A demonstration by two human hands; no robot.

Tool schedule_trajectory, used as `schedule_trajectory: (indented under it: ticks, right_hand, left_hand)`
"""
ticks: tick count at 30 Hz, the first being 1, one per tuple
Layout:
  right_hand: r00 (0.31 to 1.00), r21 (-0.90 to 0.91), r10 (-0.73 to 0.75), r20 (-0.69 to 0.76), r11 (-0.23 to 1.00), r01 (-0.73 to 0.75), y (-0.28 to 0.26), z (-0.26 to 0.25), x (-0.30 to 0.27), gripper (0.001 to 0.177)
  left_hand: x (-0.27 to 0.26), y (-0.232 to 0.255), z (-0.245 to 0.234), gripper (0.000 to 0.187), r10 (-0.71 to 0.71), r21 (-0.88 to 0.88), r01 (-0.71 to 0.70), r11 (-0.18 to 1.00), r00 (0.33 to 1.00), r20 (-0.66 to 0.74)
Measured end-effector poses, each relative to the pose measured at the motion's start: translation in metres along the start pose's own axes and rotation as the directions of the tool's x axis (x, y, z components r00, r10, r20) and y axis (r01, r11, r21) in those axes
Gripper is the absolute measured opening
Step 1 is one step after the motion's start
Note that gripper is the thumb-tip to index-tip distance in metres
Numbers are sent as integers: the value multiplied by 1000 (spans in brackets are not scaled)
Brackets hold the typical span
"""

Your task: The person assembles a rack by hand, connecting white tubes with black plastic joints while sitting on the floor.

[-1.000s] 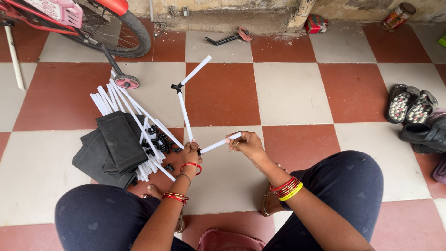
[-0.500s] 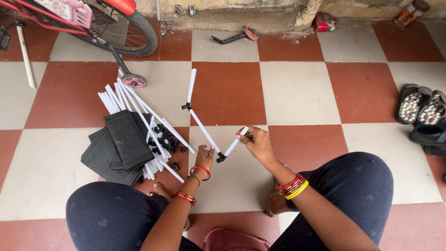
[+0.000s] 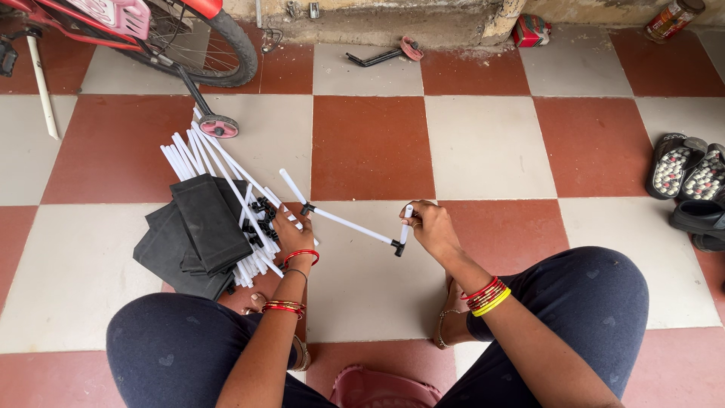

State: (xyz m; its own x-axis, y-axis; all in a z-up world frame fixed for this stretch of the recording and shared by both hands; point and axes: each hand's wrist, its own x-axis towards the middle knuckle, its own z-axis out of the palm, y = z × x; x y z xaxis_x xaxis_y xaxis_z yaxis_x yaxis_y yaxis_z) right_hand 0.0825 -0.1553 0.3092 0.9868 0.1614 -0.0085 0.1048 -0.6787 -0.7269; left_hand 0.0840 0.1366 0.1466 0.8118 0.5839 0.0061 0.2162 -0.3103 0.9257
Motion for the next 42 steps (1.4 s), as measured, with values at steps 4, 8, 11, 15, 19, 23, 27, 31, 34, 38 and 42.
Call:
schedule_trajectory:
  ticks: [4,8,11,15,19,23,27,31,34,38,42]
  right_hand:
    - [1000,-75,28,13,997,-27,4,-5,3,8]
    - [999,-105,31,23,994,-28,8,-8,4,8]
    - [997,-105,62,35,993,-58,12,-8,5,8]
    - [1000,-54,8,-22,999,-9,26,-4,9,10]
    - [990,-19,127,-60,992,-129,46,6,15,12]
    - [975,-17,180,-131,983,-183,71,20,22,20]
    - [965,-28,222,-142,973,-228,99,40,29,46]
    - [959,-72,167,-230,980,-188,124,63,29,68]
    - [954,-38,166,-251,983,-181,124,77,24,65]
    - [986,115,157,-58,982,-149,93,96,10,47]
    - [996,260,63,60,963,-77,49,109,-5,34]
  left_hand:
    - [4,0,-5,86,238,73,-230,970,963,-125]
    - [6,1,-11,88,139,88,-132,987,987,-83]
    - [5,-6,-14,70,37,64,-33,997,998,-59]
    - [2,-6,-20,18,38,-124,-42,991,999,-31]
    - [-12,19,-30,10,43,57,-40,998,998,-44]
    - [-19,29,-32,11,102,18,-102,995,994,-32]
    - [-25,23,-30,13,86,37,-85,996,996,-26]
    - [-32,15,-21,9,94,117,-92,989,995,-13]
    - [-42,15,-14,5,86,27,-87,996,996,19]
    - [-54,21,-8,10,57,116,-62,991,997,45]
    - [-65,19,-2,7,-10,135,-3,991,995,100]
